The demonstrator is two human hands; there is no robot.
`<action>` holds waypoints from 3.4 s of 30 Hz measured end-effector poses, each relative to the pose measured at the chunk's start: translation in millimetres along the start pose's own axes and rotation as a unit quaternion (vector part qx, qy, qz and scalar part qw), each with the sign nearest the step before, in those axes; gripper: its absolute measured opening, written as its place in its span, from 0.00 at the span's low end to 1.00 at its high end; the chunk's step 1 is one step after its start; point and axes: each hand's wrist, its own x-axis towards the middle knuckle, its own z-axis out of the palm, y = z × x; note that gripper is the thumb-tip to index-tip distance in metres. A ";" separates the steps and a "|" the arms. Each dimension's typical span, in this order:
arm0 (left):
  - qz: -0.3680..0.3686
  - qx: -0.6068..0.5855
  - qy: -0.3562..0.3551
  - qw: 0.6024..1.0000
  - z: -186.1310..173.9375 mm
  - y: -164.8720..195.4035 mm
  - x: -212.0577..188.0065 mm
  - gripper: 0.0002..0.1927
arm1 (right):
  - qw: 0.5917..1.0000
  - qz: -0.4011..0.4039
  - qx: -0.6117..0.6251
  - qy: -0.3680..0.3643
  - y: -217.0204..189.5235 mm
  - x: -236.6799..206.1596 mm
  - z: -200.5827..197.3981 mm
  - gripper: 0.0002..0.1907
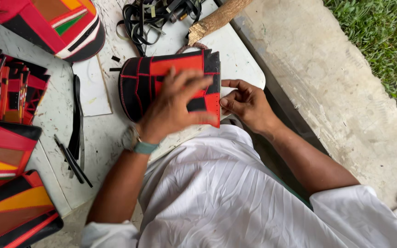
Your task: The person works on a colorful patchwork leather bag at an outdoor table, pressing and shaping its edges and seams by hand, turning the bag right-side out, and trimming loose threads with scissors. They then set the finished bag on the table and pick up another bag to continue working.
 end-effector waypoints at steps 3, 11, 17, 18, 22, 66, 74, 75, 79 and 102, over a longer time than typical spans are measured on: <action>0.027 0.108 -0.061 0.992 -34.0 4.4 -9.0 0.27 | 0.997 -0.043 -0.044 -0.036 1.9 -20.2 42.8 0.28; 0.059 0.297 -0.321 0.897 -0.8 79.1 169.3 0.13 | 0.995 -0.075 -0.052 0.032 -59.1 -39.2 -54.8 0.27; 0.172 0.155 -0.101 0.968 -81.2 86.1 139.6 0.14 | 0.965 -0.244 -0.096 -0.011 -120.0 -39.0 -53.3 0.32; 0.167 0.133 -0.077 0.974 -78.6 84.5 146.2 0.14 | 0.955 -0.276 -0.104 -0.040 -134.6 -29.5 -70.0 0.33; 0.027 0.092 -0.014 0.995 -64.0 91.5 141.0 0.14 | 0.921 -0.323 -0.194 -0.094 -176.9 -18.6 -98.4 0.32; 0.080 -0.001 0.026 0.996 66.4 80.2 238.7 0.06 | 0.917 -0.344 -0.202 -0.014 -159.8 10.6 -226.9 0.17; 0.031 -0.001 0.005 1.000 42.6 80.7 207.9 0.06 | 0.906 -0.338 -0.256 0.013 -151.2 -3.2 -222.9 0.17; 0.019 -0.017 -0.004 1.000 39.7 78.6 202.9 0.06 | 0.912 -0.331 -0.243 0.012 -150.4 -3.2 -221.1 0.17; -0.025 -0.077 0.018 0.997 28.4 60.2 190.7 0.07 | 0.911 -0.337 -0.238 0.025 -150.9 2.0 -219.4 0.17; -0.067 -0.196 0.297 0.932 110.6 26.0 179.5 0.32 | 0.854 -0.428 -0.288 0.062 -78.5 -24.1 -159.9 0.11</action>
